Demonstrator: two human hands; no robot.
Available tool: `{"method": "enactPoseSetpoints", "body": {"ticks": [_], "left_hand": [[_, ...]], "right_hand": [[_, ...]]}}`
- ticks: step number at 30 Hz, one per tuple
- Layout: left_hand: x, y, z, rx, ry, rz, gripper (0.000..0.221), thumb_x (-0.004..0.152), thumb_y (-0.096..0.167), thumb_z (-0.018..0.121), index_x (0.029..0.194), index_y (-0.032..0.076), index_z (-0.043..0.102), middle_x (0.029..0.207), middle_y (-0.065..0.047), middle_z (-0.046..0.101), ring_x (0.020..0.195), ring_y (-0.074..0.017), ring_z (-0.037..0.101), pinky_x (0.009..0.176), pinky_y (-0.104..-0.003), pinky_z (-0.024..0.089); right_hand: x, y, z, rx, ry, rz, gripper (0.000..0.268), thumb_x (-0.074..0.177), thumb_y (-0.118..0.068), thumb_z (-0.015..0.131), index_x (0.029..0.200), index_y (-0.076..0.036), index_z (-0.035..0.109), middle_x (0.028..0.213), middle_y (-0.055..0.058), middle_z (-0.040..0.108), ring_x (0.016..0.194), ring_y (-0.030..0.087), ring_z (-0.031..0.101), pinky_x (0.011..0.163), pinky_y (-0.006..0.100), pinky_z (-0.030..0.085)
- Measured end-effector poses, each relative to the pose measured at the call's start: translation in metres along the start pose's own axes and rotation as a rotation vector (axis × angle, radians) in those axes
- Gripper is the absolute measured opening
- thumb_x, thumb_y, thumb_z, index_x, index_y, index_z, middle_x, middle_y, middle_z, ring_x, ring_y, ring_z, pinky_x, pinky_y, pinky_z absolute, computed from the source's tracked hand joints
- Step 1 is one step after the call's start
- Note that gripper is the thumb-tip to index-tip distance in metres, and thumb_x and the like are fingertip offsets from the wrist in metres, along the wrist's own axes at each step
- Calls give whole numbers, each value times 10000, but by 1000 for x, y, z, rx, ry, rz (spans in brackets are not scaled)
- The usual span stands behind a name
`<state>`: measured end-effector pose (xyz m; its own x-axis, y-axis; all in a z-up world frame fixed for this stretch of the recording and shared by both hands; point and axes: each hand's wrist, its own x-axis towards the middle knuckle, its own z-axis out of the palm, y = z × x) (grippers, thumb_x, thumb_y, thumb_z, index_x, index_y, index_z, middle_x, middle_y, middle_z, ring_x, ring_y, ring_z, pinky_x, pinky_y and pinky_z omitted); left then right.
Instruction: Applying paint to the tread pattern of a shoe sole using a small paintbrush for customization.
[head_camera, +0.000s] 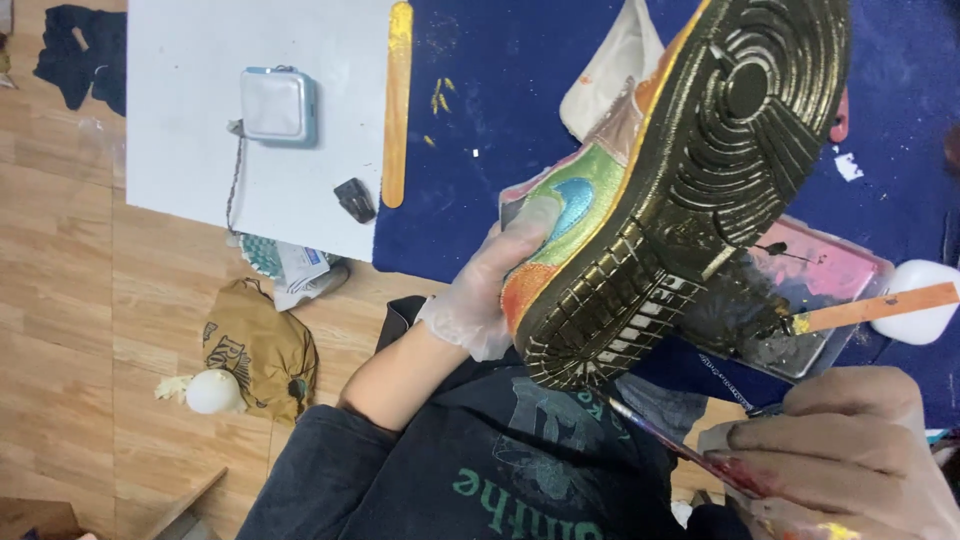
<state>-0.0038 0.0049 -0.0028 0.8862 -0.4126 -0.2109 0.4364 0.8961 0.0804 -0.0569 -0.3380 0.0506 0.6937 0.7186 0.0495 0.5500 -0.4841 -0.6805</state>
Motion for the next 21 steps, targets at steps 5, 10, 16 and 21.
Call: {"method": "enactPoseSetpoints", "body": {"ticks": [5,10,16,21], "left_hand": [[0,2,-1,10,63,-35,466,1034,206,731,1390,-43,560,1284,-218,687,1123,-291,722,991,-409,630],[0,0,-7,71,78,3,609,991,217,767,1488,17,475,1312,-222,663,1137,-299,709,1006,-424,610],[0,-1,-13,44,49,0,581,1001,208,767,1462,-18,495,1302,-232,672,1138,-303,713,1011,-428,611],[0,-3,-14,22,71,11,526,1001,177,764,1427,-32,538,1295,-232,678,1139,-304,711,1028,-426,601]], "right_hand": [[10,-25,-3,-143,-125,52,319,904,-332,611,743,-134,804,897,-103,837,722,-60,782,631,140,586],[53,-62,-10,-208,16,-181,271,890,-322,638,733,-122,733,828,-51,786,678,34,732,585,220,535],[55,-83,-3,-213,148,-79,286,810,-408,676,704,-159,770,783,14,787,701,84,759,659,266,584],[56,-78,-2,-229,101,-148,298,855,-393,651,801,-132,784,842,28,788,689,79,735,629,236,567]]}}
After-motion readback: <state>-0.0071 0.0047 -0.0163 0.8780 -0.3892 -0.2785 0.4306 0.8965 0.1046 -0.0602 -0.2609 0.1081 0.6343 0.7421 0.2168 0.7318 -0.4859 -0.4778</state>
